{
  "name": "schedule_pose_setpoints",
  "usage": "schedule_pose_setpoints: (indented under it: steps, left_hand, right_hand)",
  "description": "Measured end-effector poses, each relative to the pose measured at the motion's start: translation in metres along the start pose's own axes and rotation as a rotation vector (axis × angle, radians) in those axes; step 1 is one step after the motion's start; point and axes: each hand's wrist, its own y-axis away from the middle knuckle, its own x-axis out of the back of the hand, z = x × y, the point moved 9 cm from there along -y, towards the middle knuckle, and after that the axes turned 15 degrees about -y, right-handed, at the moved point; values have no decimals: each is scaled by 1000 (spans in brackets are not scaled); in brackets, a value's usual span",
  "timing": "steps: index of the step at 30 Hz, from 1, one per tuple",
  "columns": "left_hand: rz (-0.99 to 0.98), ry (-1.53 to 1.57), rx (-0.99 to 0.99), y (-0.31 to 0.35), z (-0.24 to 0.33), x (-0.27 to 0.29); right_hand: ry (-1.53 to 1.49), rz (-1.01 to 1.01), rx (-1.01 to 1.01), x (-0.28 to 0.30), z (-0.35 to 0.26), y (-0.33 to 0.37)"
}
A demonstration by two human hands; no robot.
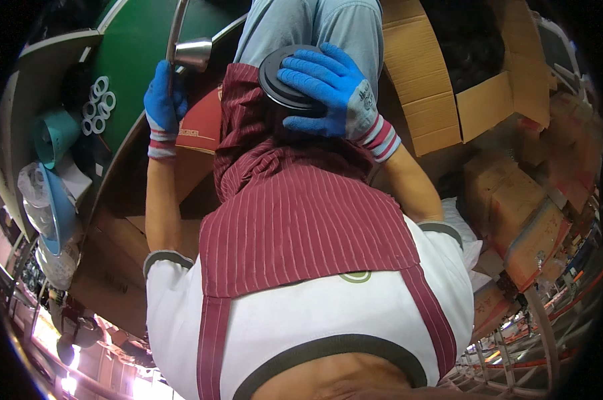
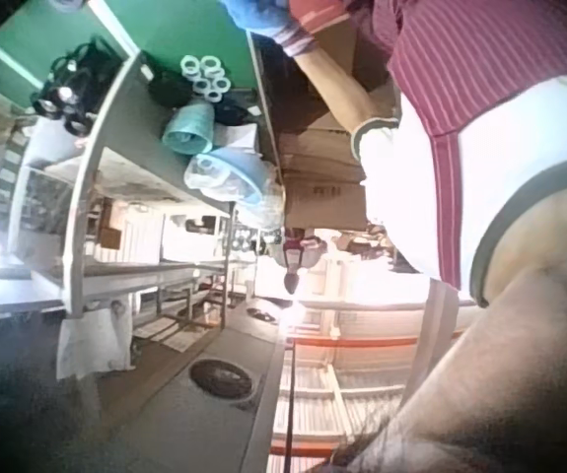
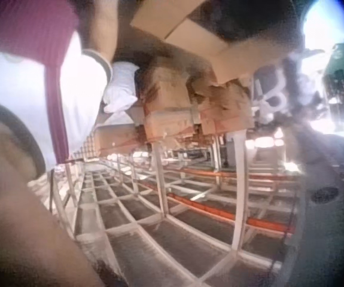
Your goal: The person sits on the floor and repeatedly picks up black cylindrical containers and metal lids. They place the lids onto the containers, press them down, and set the assembled units aside on a green mat.
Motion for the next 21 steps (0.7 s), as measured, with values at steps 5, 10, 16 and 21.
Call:
schedule_pose_setpoints:
  steps: [5,10,16,21]
  left_hand:
    - [6,-37,-31,4,-1,2]
    - [-38,5,18,-5,7,-13]
    - [-22,-285,-390,6,48,-31]
    - [-62,-17,39,-6,36,-31]
  right_hand:
    - [-77,63,120,4,5,2]
    - [-155,43,115,11,15,4]
    - [-149,32,-19,21,6,1]
    - [105,111,-384,14,4,-7]
